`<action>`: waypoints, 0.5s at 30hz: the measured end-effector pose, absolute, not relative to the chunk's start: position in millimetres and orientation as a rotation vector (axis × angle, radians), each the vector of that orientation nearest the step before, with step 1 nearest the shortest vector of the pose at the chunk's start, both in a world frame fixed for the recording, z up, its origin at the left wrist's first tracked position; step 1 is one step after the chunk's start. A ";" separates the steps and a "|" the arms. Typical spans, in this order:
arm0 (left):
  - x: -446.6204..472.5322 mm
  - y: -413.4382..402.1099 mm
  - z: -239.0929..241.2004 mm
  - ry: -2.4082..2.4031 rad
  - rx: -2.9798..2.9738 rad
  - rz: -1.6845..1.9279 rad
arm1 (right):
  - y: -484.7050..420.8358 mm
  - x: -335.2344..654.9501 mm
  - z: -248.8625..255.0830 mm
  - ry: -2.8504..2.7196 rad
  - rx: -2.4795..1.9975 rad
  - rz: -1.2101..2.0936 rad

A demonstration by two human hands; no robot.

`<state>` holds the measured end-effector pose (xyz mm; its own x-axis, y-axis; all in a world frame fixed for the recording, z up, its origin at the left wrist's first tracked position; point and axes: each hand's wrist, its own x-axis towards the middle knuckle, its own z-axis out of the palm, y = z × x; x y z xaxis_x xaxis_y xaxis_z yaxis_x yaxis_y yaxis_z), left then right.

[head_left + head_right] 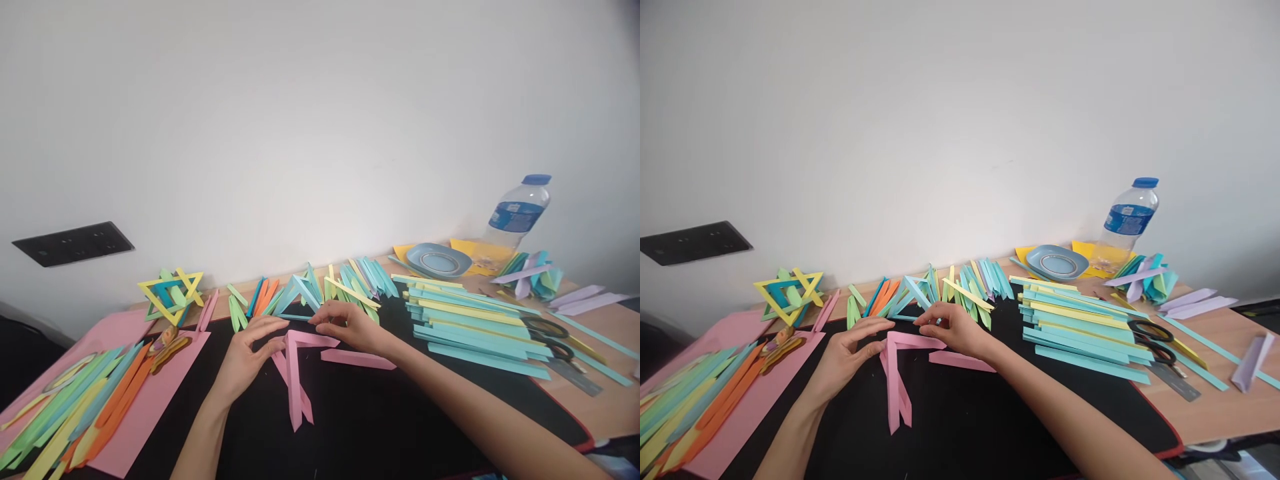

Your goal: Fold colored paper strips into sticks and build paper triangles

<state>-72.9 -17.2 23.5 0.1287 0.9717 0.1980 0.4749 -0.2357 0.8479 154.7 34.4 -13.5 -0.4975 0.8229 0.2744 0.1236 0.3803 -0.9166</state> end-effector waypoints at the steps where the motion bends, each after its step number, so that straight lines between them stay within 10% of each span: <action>1: -72.0 -15.4 21.9 1.359 1.813 1.027 | 33.8 153.7 -15.0 -1.880 -0.815 1.160; 15: -115.8 -11.5 -16.5 1.580 1.877 0.699 | 33.9 180.6 -21.4 -2.112 -0.993 1.129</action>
